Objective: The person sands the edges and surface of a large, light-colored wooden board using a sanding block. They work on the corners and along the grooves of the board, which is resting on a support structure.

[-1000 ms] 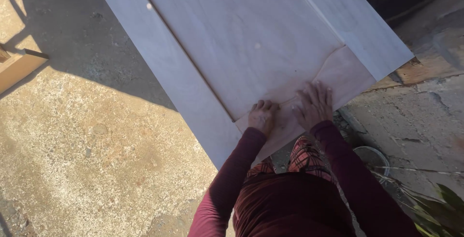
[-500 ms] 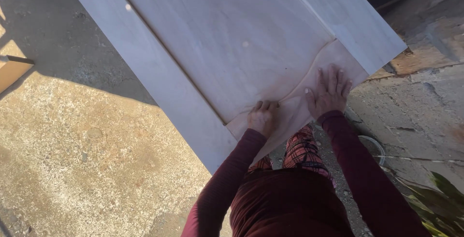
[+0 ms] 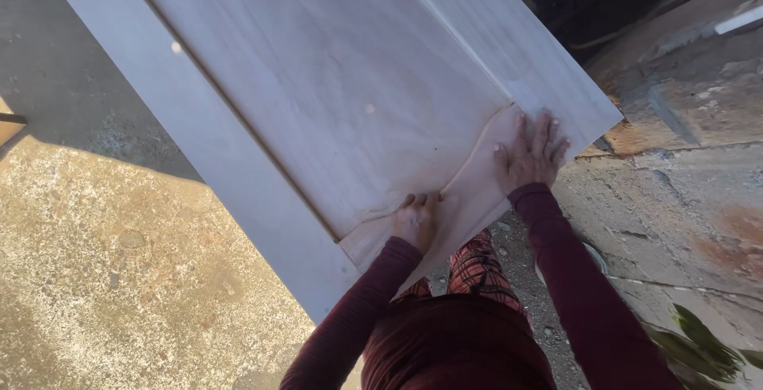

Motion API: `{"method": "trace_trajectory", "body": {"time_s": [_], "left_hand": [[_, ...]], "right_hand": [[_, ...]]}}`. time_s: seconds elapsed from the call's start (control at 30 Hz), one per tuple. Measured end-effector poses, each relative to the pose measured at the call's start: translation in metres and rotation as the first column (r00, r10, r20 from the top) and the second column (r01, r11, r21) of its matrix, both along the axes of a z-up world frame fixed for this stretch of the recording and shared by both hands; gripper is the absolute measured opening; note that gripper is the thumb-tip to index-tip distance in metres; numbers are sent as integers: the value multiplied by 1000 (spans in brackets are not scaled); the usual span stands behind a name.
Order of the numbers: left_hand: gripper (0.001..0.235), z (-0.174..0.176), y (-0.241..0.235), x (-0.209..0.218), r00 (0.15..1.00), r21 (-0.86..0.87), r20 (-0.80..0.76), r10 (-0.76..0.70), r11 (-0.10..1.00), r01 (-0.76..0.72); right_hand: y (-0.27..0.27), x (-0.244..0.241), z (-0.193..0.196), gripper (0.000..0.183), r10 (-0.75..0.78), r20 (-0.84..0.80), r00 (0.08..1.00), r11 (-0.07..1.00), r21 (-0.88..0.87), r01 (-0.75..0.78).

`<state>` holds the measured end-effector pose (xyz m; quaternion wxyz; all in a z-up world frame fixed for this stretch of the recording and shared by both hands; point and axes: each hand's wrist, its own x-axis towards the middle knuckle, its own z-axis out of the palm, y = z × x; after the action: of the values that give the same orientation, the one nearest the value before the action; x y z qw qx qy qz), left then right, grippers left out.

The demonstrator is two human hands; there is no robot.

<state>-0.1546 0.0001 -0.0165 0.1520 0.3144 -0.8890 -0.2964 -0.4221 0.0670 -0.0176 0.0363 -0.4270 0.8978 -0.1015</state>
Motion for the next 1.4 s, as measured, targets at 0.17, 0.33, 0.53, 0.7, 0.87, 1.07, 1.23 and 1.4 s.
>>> {"method": "trace_trajectory", "body": {"time_s": [0.17,0.33,0.53,0.7,0.87,1.07,1.23,1.4], "left_hand": [[41,19,-14,53,991,-42,134,-2,999,8],[49,-11,5,-42,998,-104,61,-15,994,21],[57,3,-5,-74,997,-70,-78,-5,998,-1],[46,9,-7,-41,999,-46,-48,-16,999,13],[51,-23,-34,-161,996,-32,-78,34,999,-37],[46,-7,-44,-165,967,-37,-242,82,995,-93],[47,-7,-17,-100,983,-37,-184,24,999,-31],[26,-19,-42,-172,964,-7,-208,163,986,-168]], "right_hand": [[-3,-55,-2,81,-131,21,991,991,31,130],[-18,-53,20,80,-214,33,976,976,35,213],[-12,-53,19,79,-223,3,975,975,16,223],[-17,-51,24,78,-238,4,971,971,33,237],[-17,-56,20,78,-231,25,973,973,16,231],[-14,-45,21,78,-224,35,974,974,-16,225],[-15,-55,14,77,-248,-17,969,968,-47,247],[-15,-58,3,78,-230,-66,971,971,-83,224]]}}
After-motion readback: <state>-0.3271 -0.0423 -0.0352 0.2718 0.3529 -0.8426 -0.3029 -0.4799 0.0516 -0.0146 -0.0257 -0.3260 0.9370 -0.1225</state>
